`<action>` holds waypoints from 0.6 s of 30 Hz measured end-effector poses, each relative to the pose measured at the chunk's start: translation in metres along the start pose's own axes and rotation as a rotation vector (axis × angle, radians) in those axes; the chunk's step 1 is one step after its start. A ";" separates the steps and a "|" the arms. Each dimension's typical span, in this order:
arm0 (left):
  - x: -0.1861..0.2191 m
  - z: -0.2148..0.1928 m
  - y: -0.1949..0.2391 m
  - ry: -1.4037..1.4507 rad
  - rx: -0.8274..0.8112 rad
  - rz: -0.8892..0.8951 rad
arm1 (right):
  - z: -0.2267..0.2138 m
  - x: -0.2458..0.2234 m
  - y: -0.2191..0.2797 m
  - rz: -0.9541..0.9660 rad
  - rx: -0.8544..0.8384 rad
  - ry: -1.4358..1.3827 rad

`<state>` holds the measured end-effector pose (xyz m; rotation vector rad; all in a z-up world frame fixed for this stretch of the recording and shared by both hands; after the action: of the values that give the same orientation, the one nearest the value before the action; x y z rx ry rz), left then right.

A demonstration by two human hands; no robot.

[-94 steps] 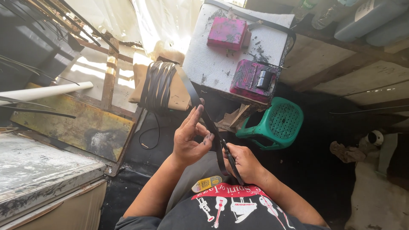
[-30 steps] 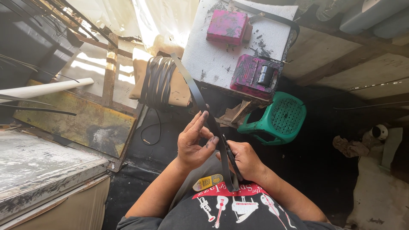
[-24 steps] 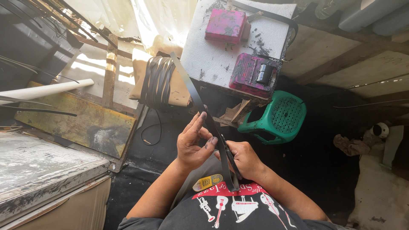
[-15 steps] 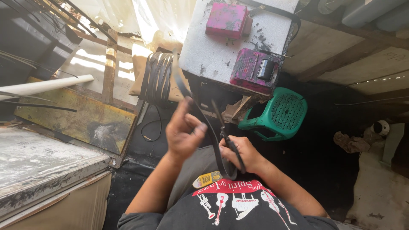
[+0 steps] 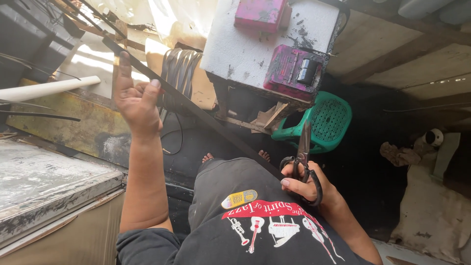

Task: Trimming leather strips with scissors and applying edge dye or finish using a manual applicator.

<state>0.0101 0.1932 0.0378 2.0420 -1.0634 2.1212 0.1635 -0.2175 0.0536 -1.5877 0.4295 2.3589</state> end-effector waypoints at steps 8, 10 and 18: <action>0.006 -0.002 -0.022 -0.072 0.091 -0.194 | -0.010 -0.010 0.034 0.377 0.215 0.164; 0.002 -0.004 -0.024 -0.065 0.085 -0.218 | -0.009 -0.016 0.034 0.350 0.172 0.188; -0.012 -0.018 -0.033 -0.041 0.126 -0.272 | -0.011 -0.015 0.034 0.209 0.015 0.264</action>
<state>0.0113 0.2319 0.0439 2.1479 -0.6243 2.0627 0.1652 -0.2537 0.0669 -1.9414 0.6975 2.2877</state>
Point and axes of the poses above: each hand's wrist, its own y-axis away from the middle knuckle, its own z-axis out of the palm, x = y × z, the point moved 1 cm from there along -y, towards the middle knuckle, and after that the axes turned 14 degrees about -y, right-handed, at the moved point
